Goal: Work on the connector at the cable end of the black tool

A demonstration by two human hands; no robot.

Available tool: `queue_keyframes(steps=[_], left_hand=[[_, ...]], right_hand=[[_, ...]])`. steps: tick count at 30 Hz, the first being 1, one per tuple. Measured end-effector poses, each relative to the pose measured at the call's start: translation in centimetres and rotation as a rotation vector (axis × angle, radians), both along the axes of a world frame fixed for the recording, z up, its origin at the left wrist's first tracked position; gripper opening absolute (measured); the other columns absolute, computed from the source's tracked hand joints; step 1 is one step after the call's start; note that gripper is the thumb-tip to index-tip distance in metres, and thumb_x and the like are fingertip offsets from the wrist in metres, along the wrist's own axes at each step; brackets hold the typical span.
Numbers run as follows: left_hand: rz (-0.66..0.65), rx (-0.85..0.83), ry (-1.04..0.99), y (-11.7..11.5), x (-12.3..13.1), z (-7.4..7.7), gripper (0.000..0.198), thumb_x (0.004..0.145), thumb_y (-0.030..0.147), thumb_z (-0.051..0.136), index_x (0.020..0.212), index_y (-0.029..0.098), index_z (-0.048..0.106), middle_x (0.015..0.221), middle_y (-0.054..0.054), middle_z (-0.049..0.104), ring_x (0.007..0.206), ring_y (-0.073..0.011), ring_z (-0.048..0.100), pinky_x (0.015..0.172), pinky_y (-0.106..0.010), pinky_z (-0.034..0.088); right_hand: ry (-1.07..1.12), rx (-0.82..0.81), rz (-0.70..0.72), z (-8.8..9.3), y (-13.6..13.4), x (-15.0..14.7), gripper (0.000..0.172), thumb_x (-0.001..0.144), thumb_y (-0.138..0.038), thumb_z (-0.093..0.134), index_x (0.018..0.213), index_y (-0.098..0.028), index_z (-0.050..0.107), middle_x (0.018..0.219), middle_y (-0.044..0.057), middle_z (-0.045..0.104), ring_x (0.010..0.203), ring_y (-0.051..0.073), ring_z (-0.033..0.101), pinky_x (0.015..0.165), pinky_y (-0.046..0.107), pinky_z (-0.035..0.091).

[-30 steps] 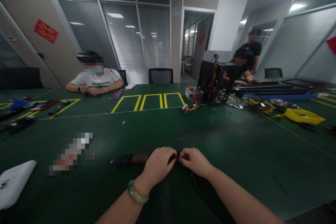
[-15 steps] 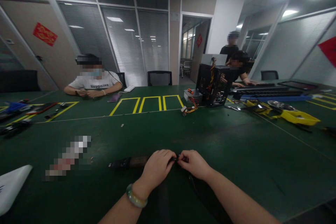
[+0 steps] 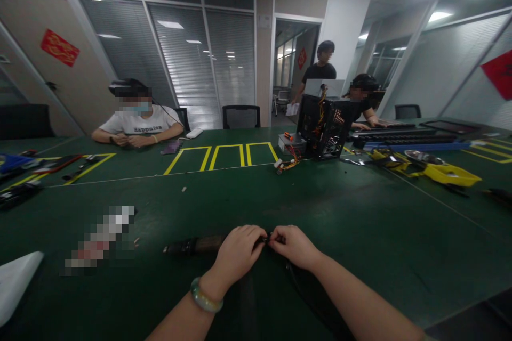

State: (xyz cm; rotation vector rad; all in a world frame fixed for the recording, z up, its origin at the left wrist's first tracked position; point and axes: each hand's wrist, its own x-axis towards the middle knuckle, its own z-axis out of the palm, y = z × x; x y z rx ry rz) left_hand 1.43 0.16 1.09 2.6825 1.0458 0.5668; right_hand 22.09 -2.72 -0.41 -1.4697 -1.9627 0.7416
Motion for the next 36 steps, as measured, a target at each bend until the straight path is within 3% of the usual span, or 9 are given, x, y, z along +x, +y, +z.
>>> queue_keyframes(steps=[16, 23, 36], left_hand=[[-0.011, 0.000, -0.010, 0.10, 0.13, -0.16, 0.016, 0.093, 0.030, 0.055, 0.107, 0.025, 0.059, 0.108, -0.002, 0.063, 0.102, -0.0200, 0.058, 0.091, -0.035, 0.044], [-0.011, -0.008, 0.001, 0.16, 0.05, -0.21, 0.018, 0.093, 0.021, 0.051, 0.108, 0.025, 0.059, 0.108, -0.001, 0.063, 0.101, -0.0189, 0.058, 0.092, -0.035, 0.043], [-0.007, -0.011, 0.018, 0.19, 0.02, -0.20, 0.019, 0.092, 0.021, 0.051, 0.109, 0.025, 0.059, 0.109, -0.002, 0.064, 0.103, -0.0191, 0.058, 0.094, -0.035, 0.043]], right_hand=[[-0.032, -0.008, -0.004, 0.20, -0.07, 0.02, 0.009, 0.084, -0.025, 0.062, 0.084, -0.020, 0.069, 0.073, -0.001, 0.068, 0.065, 0.012, 0.060, 0.058, 0.021, 0.040], [-0.039, -0.026, -0.012, 0.43, -0.12, -0.12, 0.009, 0.084, -0.025, 0.063, 0.085, -0.019, 0.070, 0.075, 0.000, 0.069, 0.067, 0.013, 0.060, 0.060, 0.021, 0.040], [-0.030, -0.034, -0.006, 0.38, -0.12, -0.06, 0.010, 0.085, -0.026, 0.063, 0.085, -0.019, 0.069, 0.074, -0.001, 0.069, 0.065, 0.013, 0.061, 0.058, 0.021, 0.040]])
